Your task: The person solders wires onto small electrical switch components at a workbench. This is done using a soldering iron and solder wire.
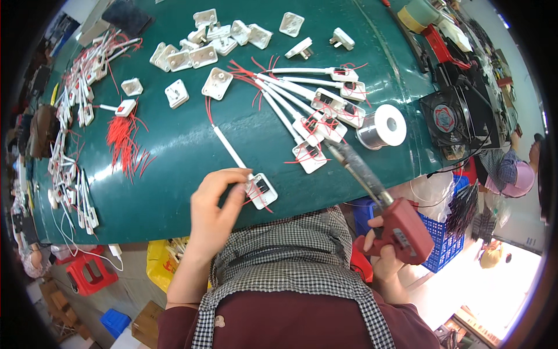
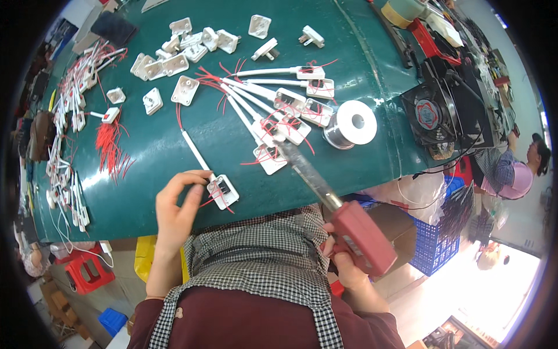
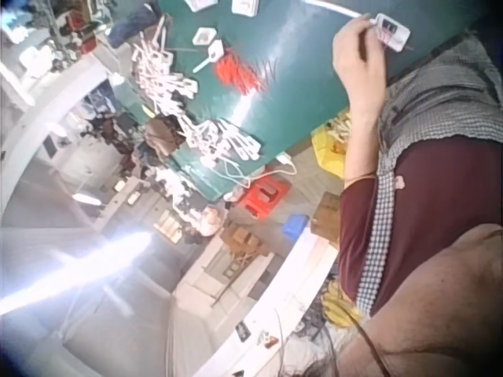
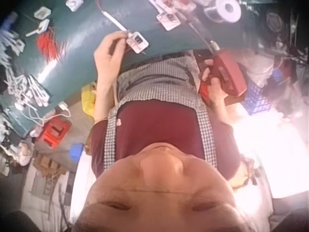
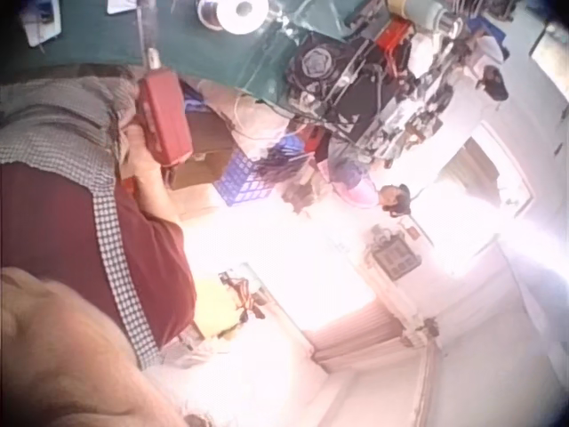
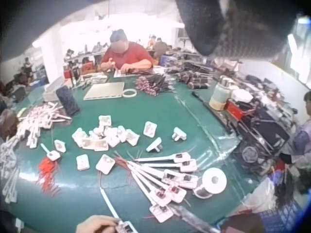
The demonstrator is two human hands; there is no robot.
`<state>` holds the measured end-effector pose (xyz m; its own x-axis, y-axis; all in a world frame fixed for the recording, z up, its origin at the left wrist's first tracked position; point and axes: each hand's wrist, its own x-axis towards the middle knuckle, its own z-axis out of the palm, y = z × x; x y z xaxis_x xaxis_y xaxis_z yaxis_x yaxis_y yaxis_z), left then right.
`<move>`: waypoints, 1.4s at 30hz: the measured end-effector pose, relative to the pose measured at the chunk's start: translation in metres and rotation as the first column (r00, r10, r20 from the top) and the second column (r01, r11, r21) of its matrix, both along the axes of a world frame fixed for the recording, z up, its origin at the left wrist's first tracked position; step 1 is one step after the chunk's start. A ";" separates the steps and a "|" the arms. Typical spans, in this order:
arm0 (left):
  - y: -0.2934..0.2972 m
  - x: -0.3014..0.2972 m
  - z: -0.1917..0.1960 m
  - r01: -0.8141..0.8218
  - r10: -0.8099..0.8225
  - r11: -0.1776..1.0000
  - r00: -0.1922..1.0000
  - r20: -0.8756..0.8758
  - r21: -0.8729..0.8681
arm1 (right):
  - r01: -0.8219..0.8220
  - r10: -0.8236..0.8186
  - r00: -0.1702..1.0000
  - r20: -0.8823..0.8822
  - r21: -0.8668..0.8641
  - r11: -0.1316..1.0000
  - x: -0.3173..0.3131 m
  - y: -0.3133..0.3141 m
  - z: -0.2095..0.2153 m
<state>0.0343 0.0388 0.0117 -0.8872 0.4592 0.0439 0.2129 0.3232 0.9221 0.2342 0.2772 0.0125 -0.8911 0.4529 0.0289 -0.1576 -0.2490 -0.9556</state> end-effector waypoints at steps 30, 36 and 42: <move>0.028 -0.145 0.002 -0.036 -0.055 0.989 0.808 -0.586 -0.142 | 0.238 -0.236 0.971 -0.037 0.088 0.967 0.006 0.048 -0.013; -0.137 -0.276 0.015 -0.789 0.542 0.614 0.431 -0.721 -0.009 | 0.294 -0.269 0.949 -0.168 0.152 0.944 -0.033 0.047 0.008; -0.255 -0.364 0.004 -0.733 0.567 0.392 0.668 -0.482 -0.555 | 0.505 -0.506 0.862 -0.017 0.110 0.856 -0.068 0.037 0.025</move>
<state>-0.3301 -0.2159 0.0154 -0.9350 -0.2914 0.2021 -0.2109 0.9151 0.3436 0.1665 0.3143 0.0374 -0.5407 0.8361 0.0933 -0.2222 -0.0350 -0.9744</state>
